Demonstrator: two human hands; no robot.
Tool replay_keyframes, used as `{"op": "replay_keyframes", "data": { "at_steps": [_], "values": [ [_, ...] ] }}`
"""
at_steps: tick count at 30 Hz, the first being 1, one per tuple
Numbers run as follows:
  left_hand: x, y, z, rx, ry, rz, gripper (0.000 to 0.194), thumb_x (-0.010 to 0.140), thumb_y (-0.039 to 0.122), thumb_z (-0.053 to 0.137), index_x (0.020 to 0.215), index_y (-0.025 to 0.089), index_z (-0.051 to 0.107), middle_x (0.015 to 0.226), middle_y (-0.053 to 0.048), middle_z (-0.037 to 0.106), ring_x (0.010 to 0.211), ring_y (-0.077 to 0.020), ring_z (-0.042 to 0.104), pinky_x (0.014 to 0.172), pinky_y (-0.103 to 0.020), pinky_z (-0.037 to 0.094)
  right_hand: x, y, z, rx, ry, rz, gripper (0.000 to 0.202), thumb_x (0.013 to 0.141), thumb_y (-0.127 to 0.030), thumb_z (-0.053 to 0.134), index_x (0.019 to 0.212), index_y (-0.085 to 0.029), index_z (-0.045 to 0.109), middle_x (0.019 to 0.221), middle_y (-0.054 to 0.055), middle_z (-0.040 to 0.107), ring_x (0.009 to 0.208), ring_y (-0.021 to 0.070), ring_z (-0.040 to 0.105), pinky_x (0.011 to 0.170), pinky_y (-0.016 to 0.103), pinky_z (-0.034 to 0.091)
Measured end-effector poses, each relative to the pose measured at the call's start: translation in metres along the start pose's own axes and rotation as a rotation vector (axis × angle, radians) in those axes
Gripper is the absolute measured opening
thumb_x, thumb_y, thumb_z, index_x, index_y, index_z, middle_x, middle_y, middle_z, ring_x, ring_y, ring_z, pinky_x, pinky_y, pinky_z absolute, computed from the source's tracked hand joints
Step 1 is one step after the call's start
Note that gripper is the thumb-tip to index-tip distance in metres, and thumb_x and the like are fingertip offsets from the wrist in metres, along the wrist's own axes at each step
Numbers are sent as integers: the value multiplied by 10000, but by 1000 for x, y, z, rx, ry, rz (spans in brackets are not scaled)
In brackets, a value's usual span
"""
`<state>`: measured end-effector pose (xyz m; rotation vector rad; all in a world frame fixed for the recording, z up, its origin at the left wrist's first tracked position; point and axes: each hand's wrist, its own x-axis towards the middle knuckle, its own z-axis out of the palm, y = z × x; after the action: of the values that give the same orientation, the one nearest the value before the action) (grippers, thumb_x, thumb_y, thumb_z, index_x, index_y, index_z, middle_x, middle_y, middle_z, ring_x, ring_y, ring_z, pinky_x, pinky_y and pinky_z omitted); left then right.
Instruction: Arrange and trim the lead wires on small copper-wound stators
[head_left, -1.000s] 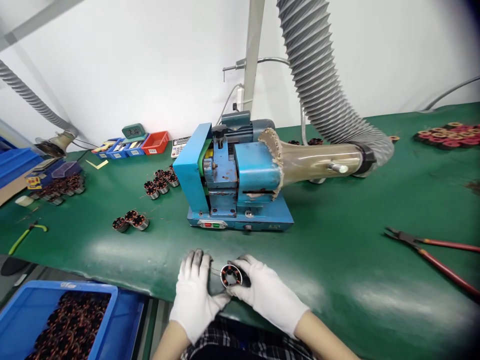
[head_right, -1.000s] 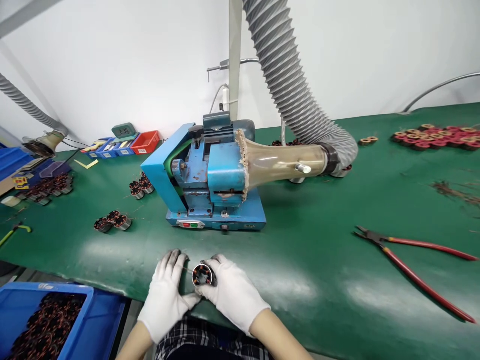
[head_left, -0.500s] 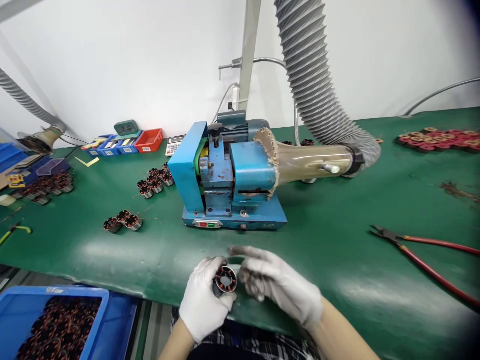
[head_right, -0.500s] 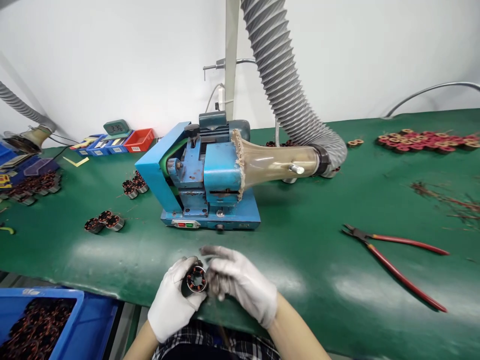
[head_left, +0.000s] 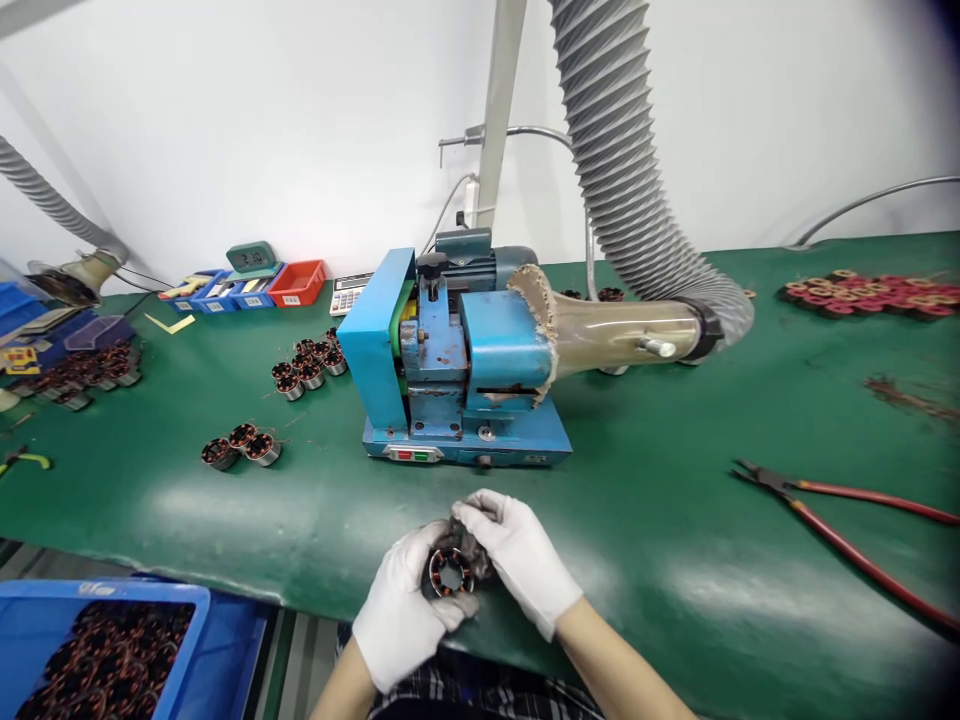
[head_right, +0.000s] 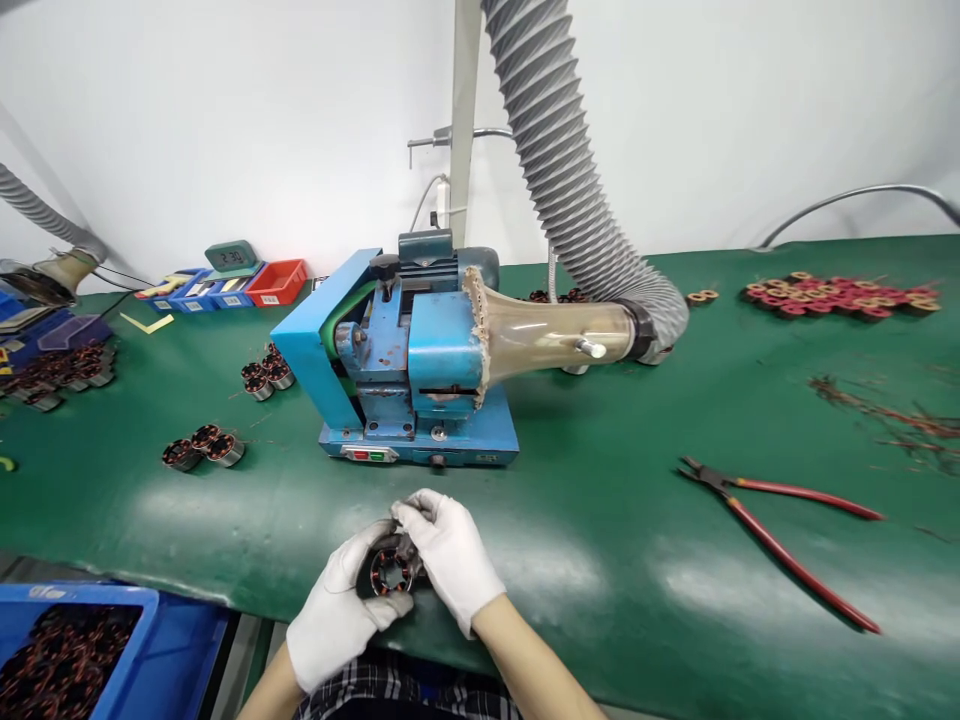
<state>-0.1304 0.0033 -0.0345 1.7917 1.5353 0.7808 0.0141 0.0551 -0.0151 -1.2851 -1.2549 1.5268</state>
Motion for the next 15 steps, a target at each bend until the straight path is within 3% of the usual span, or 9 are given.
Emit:
{"op": "replay_keyframes", "data": {
  "at_steps": [4,7,9,11,13,15],
  "values": [
    [3,3,-1,27,-33,10,638,576,167,686,1174,196,466,1135,-95,552,1042,-256,523,930,-432,412,-5,-5,-13,474,-17,155,432,635,-458,715,902,-170,536,672,-20,536,474,92,427,463,234,357],
    [4,10,-5,19,-77,32,500,570,148,697,1033,228,528,996,-45,565,927,-223,539,840,-385,437,-17,-5,-28,602,-112,213,569,607,-494,737,1031,-184,517,777,1,566,484,75,432,474,226,365],
    [4,14,-7,-37,-63,52,311,577,129,700,828,215,536,862,-8,556,815,-186,537,752,-328,438,-23,-3,-35,474,-145,246,555,585,-455,751,1004,-155,546,740,1,572,456,60,404,449,214,326],
    [5,14,-6,-92,-32,58,271,573,126,715,663,198,470,775,11,539,743,-162,521,699,-297,422,-26,2,-36,243,-192,298,438,594,-373,725,928,-127,585,654,-13,564,416,52,363,424,212,284],
    [5,11,-5,-121,-10,30,301,550,148,744,640,193,460,786,3,552,750,-167,527,714,-305,426,-27,8,-35,-21,-242,262,229,647,-302,634,795,-127,619,602,-6,571,436,79,401,446,229,308],
    [5,8,-3,-125,-18,-20,324,528,184,766,745,190,526,857,-24,578,822,-196,548,778,-345,440,-25,14,-34,-273,-247,127,147,707,-250,529,686,-147,631,615,23,611,528,132,492,527,263,371]
  ]
}}
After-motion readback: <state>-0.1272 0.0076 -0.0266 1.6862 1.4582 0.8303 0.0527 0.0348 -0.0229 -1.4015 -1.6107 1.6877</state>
